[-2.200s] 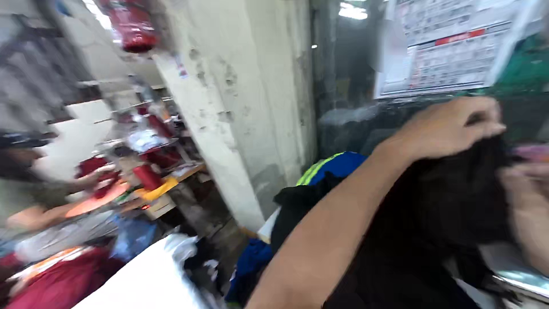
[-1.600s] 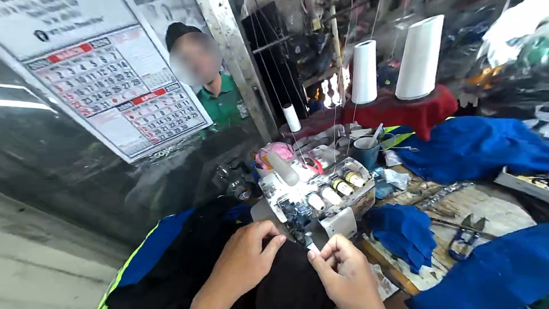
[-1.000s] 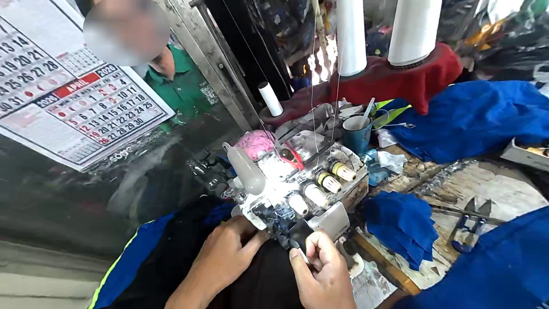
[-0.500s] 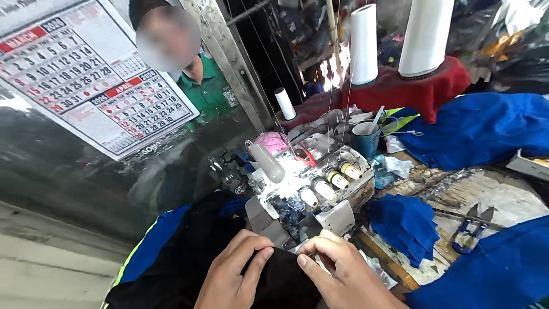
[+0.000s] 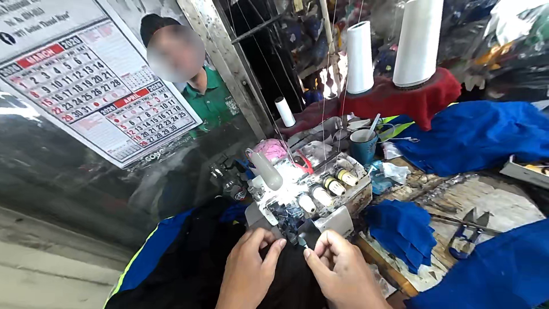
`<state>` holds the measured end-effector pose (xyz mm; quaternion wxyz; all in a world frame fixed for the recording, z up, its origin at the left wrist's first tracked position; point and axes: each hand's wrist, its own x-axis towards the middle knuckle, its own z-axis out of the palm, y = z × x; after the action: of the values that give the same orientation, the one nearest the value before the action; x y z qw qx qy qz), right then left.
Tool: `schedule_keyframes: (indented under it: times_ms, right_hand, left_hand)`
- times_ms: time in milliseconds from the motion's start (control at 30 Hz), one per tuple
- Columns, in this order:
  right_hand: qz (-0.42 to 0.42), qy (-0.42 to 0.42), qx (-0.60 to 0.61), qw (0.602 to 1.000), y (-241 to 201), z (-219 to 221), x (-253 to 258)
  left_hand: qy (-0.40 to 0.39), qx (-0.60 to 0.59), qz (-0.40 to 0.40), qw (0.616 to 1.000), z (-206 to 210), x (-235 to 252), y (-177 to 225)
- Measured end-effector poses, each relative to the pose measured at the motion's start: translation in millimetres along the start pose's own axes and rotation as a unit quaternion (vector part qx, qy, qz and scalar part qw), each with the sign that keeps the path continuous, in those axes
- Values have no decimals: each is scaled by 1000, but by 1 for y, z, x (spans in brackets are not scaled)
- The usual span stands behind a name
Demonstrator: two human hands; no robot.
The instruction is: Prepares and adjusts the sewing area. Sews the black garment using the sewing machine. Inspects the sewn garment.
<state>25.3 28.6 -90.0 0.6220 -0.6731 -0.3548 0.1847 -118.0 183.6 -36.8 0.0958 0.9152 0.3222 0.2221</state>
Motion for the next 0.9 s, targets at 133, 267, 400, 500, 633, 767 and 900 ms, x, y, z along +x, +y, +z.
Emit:
schedule_keyframes:
  times_ms: [133, 267, 400, 500, 633, 767, 900]
  right_hand:
    - [16, 46, 87, 995, 1, 18, 6]
    - [-15, 106, 85, 991, 3, 40, 9]
    - [-25, 121, 92, 988, 3, 42, 6]
    - [-25, 125, 105, 986, 5, 45, 7]
    - [-34, 119, 133, 983, 8, 45, 7]
    - [5, 7, 180, 984, 9, 13, -20]
    - [45, -89, 191, 976, 7, -9, -41]
  left_hand:
    - [10, 75, 5, 997, -1, 19, -6]
    - [24, 155, 50, 986, 8, 42, -21]
    - [15, 155, 80, 985, 4, 45, -32]
    - [13, 156, 68, 985, 6, 49, -37]
    - [3, 192, 59, 980, 3, 55, -29]
    - [25, 121, 69, 990, -33, 9, -8]
    - [63, -55, 81, 993, -41, -82, 26]
